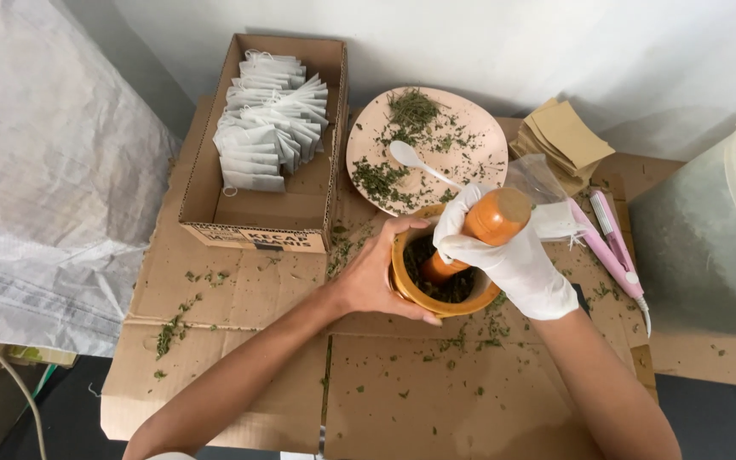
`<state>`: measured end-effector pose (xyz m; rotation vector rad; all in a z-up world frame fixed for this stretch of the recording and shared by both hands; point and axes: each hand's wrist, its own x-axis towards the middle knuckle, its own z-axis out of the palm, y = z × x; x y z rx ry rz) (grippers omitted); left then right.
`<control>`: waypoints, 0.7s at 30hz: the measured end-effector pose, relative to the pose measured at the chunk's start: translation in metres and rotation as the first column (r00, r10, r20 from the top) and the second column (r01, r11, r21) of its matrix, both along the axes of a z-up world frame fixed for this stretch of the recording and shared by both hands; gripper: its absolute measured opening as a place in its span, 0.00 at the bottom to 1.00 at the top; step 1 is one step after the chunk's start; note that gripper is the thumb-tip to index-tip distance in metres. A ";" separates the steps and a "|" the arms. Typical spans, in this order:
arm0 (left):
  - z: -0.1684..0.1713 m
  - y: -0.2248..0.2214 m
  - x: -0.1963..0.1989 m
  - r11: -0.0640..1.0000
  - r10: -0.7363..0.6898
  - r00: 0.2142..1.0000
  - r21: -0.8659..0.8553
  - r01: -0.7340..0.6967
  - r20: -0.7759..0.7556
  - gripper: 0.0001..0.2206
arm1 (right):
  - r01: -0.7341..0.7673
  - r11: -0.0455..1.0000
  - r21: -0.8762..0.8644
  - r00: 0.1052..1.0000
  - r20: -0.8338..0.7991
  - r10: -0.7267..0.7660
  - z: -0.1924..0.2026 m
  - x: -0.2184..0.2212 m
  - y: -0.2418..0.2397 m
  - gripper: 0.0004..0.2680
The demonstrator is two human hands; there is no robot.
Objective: The person transfers dried green herbs from a large white bucket into a yellow mortar using a gloved hand. They then use a wooden pestle to grind the herbs inside the mortar repeatedly. The workspace includes a cardboard table, a box of tea bags, and a plate with additional herbs.
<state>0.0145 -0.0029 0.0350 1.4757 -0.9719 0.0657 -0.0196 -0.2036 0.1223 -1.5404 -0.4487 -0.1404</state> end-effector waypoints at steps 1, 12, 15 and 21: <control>0.011 0.001 -0.004 0.999 -0.026 1.000 -0.026 0.026 -0.007 0.54 | 0.104 0.992 -0.071 0.994 -0.014 -0.106 0.009 -0.006 0.005 0.09; 0.059 -0.011 0.011 0.979 -0.180 0.905 0.021 0.203 -0.386 0.42 | 0.199 0.942 -0.269 0.980 0.062 -0.190 -0.007 -0.001 -0.012 0.12; 0.064 -0.017 0.030 0.959 -0.194 0.907 0.123 0.256 -0.374 0.26 | 0.127 0.984 -0.127 0.992 0.025 -0.125 -0.009 -0.004 -0.006 0.12; 0.090 -0.013 0.037 0.893 -0.231 0.913 0.299 0.336 -0.336 0.20 | 0.339 0.438 0.833 0.673 -0.540 0.506 -0.039 0.009 -0.032 0.13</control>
